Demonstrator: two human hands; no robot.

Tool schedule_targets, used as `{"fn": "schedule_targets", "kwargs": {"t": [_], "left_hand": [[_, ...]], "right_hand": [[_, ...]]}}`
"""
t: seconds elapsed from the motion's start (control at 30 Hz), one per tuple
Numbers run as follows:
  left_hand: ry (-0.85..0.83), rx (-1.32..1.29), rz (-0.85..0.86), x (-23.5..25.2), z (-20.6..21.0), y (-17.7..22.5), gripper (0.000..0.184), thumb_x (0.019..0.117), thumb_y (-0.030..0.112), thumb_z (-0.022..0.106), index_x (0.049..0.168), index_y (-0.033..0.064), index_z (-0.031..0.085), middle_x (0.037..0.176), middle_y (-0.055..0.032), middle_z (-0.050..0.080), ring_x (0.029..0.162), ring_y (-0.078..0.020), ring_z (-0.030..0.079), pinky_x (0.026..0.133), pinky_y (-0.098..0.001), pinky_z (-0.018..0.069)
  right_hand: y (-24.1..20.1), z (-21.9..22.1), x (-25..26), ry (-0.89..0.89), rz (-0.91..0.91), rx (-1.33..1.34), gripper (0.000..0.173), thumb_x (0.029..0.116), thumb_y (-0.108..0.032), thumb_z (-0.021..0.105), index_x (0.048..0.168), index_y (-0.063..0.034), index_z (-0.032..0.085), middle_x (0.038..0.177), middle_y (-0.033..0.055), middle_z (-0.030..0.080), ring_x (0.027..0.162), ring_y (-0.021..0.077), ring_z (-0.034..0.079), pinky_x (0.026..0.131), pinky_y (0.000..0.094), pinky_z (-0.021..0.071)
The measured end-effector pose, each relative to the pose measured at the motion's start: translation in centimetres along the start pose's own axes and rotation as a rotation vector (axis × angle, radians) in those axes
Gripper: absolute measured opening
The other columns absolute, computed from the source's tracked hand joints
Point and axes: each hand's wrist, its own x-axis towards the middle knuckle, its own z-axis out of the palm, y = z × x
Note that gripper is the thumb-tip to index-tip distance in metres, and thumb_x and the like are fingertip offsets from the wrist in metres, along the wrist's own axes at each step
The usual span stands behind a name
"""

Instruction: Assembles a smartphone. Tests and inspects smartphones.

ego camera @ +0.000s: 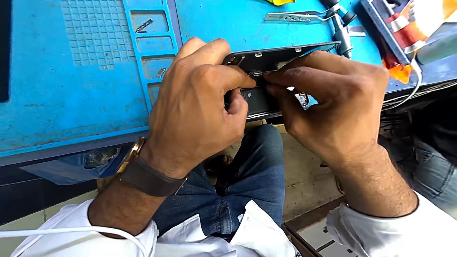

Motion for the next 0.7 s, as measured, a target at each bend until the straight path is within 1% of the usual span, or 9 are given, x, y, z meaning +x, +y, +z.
{"fn": "schedule_targets", "kwargs": {"t": [0.03, 0.17, 0.23, 0.33, 0.47, 0.6, 0.7], "left_hand": [[0.008, 0.002, -0.001, 0.1, 0.1, -0.1, 0.029, 0.0943, 0.017, 0.054, 0.102, 0.0195, 0.082, 0.095, -0.0029, 0.067, 0.094, -0.0188, 0.058, 0.076, -0.033, 0.0429], [-0.006, -0.02, -0.011, 0.2, 0.2, -0.3, 0.029, 0.0931, 0.018, 0.054, 0.101, 0.0208, 0.082, 0.098, -0.0023, 0.068, 0.098, -0.0188, 0.059, 0.079, -0.0335, 0.0442], [-0.008, -0.026, -0.02, 0.2, 0.2, -0.3, 0.029, 0.0923, 0.018, 0.054, 0.101, 0.0213, 0.082, 0.103, -0.0027, 0.07, 0.1, -0.0186, 0.06, 0.081, -0.0339, 0.0448], [-0.016, -0.028, -0.026, 0.2, 0.2, -0.4, 0.029, 0.0921, 0.019, 0.055, 0.102, 0.022, 0.082, 0.103, -0.0021, 0.068, 0.101, -0.0185, 0.058, 0.081, -0.033, 0.0442], [-0.024, -0.03, -0.027, 0.1, 0.2, -0.4, 0.029, 0.0921, 0.02, 0.055, 0.103, 0.0228, 0.082, 0.106, -0.0017, 0.069, 0.103, -0.0184, 0.059, 0.081, -0.0331, 0.0452], [-0.024, -0.039, -0.025, 0.1, 0.2, -0.5, 0.029, 0.0918, 0.021, 0.056, 0.104, 0.0233, 0.082, 0.109, -0.0023, 0.069, 0.104, -0.0185, 0.059, 0.082, -0.0335, 0.0453], [-0.022, -0.044, -0.024, 0.1, 0.2, -0.5, 0.029, 0.092, 0.021, 0.056, 0.104, 0.024, 0.082, 0.11, -0.003, 0.07, 0.105, -0.019, 0.06, 0.083, -0.0343, 0.0458]], "right_hand": [[0.1, 0.0, 0.2, 0.011, 0.001, -0.006, 0.017, 0.099, -0.014, 0.063, 0.1, -0.008, 0.079, 0.091, 0.0119, 0.074, 0.082, 0.0232, 0.071, 0.069, 0.0378, 0.0527], [0.0, 0.1, 0.8, -0.003, 0.005, -0.068, 0.018, 0.0987, -0.014, 0.062, 0.094, -0.0087, 0.079, 0.083, 0.012, 0.072, 0.078, 0.0246, 0.07, 0.065, 0.0401, 0.0501], [-0.1, -0.1, 1.1, -0.03, 0.011, -0.078, 0.018, 0.099, -0.014, 0.062, 0.095, -0.0088, 0.079, 0.084, 0.012, 0.073, 0.079, 0.0247, 0.07, 0.067, 0.0405, 0.0499], [-0.2, -0.3, 1.3, -0.058, 0.019, -0.078, 0.019, 0.0999, -0.014, 0.061, 0.096, -0.009, 0.079, 0.086, 0.012, 0.073, 0.082, 0.025, 0.071, 0.07, 0.0419, 0.0509], [-0.2, -0.5, 1.4, -0.076, 0.017, -0.076, 0.019, 0.1004, -0.013, 0.061, 0.096, -0.0095, 0.079, 0.087, 0.0118, 0.073, 0.083, 0.0249, 0.071, 0.071, 0.0421, 0.0501], [-0.3, -0.6, 1.6, -0.093, 0.019, -0.084, 0.019, 0.1006, -0.014, 0.061, 0.095, -0.0095, 0.079, 0.089, 0.0121, 0.074, 0.084, 0.0249, 0.071, 0.071, 0.0419, 0.0512], [-0.4, -0.7, 1.8, -0.112, 0.023, -0.096, 0.02, 0.1008, -0.014, 0.06, 0.095, -0.0095, 0.078, 0.087, 0.0122, 0.073, 0.083, 0.0255, 0.071, 0.07, 0.0427, 0.0503]]}}
